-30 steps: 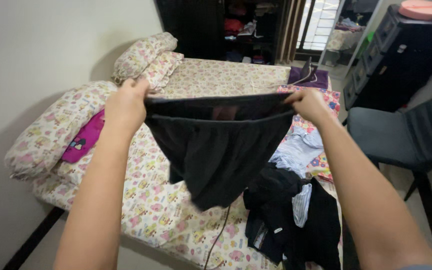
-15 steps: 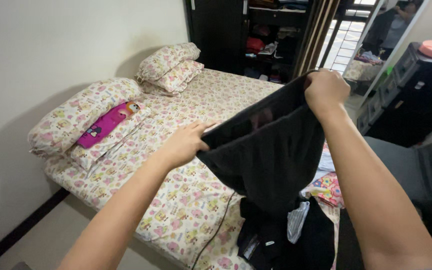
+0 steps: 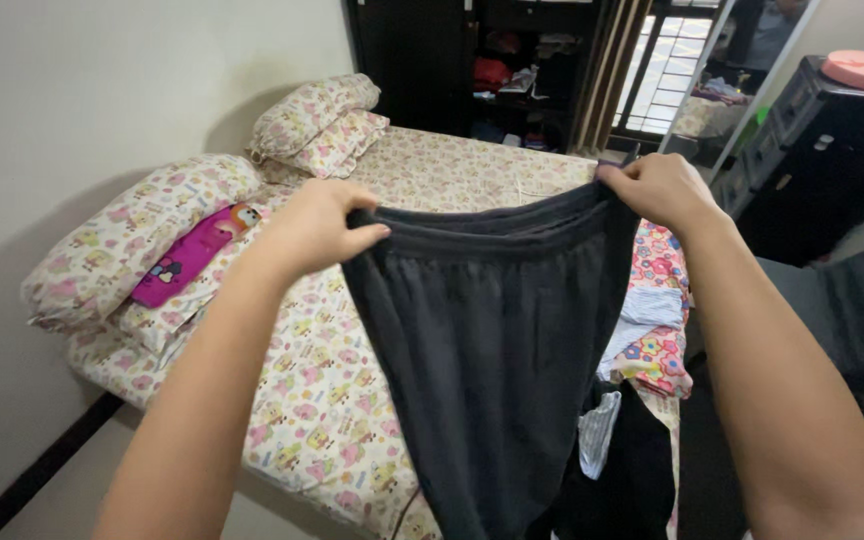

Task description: The person folds a pile of laundry on a bed. They pick up each item, including shorts, t-shirts, and underwear, shake them out, and fold them into neat stacks. The person handles the items one by one, placing the folded clothes into a growing pile on the bed.

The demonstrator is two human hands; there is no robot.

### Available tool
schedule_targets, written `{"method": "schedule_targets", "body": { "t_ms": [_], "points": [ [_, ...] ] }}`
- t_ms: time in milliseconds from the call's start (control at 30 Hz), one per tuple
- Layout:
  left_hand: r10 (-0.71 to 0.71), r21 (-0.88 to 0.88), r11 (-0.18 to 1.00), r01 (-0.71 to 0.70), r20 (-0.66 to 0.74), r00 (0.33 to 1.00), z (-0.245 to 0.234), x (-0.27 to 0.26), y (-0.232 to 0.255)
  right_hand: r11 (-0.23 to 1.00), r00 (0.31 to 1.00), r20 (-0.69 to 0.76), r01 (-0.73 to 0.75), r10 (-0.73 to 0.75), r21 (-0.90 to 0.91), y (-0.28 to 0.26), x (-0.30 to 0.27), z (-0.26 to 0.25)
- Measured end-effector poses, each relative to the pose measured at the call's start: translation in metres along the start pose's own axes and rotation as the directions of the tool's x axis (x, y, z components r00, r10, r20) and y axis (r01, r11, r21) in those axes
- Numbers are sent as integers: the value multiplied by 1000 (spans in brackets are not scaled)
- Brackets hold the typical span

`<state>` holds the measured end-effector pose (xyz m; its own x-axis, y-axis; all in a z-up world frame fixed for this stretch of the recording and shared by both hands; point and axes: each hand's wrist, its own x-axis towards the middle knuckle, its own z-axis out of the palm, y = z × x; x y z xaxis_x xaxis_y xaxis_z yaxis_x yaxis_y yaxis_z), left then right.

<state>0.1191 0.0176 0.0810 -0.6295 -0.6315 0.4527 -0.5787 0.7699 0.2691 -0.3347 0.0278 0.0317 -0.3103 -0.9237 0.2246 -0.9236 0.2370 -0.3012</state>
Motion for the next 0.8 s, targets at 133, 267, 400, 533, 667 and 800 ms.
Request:
{"method": "schedule_targets", "body": {
  "t_ms": [133,267,400,533,667,800],
  "points": [
    [-13,-25,999,20,245,969,3,5,-63,973,966,165,178,-201,144,-15,5,10],
    [27,9,999,-33,390,921,24,9,-110,918,927,131,368,-351,-150,-35,22,45],
    [-98,173,984,45,314,944,34,26,-155,895,961,-54,231,-271,-382,-60,37,79],
    [-28,77,997,23,66,997,13,35,-204,891,894,-158,372,-419,-260,-69,53,95],
    [-56,-142,989,50,-39,998,7,30,-236,846,890,-149,456,-431,276,-91,54,113],
    [-224,-91,972,217,-79,971,15,14,-265,790,929,-47,337,-367,512,-120,34,141]
  ]
}}
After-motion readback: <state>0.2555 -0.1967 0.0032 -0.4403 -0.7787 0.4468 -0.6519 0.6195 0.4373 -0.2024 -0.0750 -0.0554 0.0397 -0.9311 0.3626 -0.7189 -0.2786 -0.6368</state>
